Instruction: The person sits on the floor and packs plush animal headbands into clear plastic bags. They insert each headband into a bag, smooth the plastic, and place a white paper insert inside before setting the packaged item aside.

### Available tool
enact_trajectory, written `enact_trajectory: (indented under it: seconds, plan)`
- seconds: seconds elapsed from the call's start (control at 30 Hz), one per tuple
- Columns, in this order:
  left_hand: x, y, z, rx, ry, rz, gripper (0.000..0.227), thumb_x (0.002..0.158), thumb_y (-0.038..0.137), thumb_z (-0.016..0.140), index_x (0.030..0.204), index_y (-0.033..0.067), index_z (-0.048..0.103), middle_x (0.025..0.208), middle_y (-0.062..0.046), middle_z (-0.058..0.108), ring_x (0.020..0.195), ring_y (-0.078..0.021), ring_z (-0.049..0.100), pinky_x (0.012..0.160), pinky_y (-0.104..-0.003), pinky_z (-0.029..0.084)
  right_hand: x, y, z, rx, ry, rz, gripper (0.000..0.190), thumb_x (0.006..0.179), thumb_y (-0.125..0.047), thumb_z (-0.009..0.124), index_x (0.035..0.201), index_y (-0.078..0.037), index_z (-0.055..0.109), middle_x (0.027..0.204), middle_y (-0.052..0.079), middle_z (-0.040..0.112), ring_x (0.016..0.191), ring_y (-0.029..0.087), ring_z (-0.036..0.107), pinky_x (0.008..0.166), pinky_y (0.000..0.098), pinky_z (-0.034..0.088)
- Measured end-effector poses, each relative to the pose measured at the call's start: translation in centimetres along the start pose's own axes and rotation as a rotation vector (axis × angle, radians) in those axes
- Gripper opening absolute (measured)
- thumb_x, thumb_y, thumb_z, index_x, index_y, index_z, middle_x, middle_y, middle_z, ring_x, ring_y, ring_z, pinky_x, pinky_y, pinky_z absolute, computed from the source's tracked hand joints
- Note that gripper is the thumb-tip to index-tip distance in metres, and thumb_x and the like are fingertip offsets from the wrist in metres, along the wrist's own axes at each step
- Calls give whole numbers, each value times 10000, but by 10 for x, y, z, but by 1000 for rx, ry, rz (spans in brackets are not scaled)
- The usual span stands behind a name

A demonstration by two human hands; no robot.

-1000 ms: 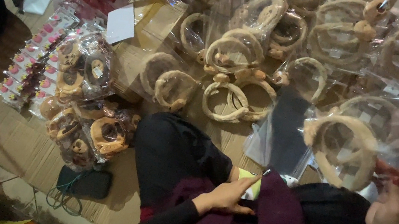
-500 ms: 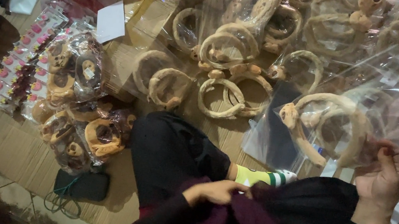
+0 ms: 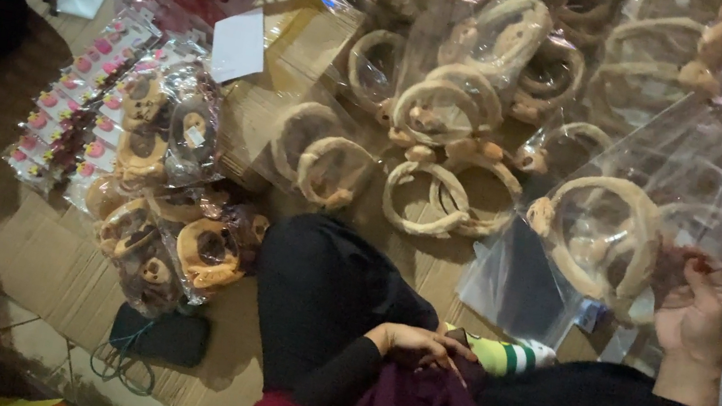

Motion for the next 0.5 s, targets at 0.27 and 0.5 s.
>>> enact_trajectory:
  seconds: [0.27,0.5]
  plan:
    - [0,4,7,-111,-120,-169,688,1064,485,540,1666,274,280,1450,-234,528,771,-102,672,417,-171,384,92,34,43,133,51,98,223,1042,-56,502,1127,-162,678,1211,31,723,1165,125,710,1109,241,599]
    - [1,-2,0,-240,-171,-139,549,1162,426,491,1655,245,332,1349,-159,626,621,-58,616,396,-220,524,162,54,81,94,43,90,257,1013,-54,471,1084,-187,679,1163,28,756,1169,158,739,1045,254,569]
Point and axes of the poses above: each hand's wrist, its own x-axis towards the middle knuckle, its own z-axis out of the palm, y = z × x, the point moved 3 cm from there along x, towards the middle knuckle
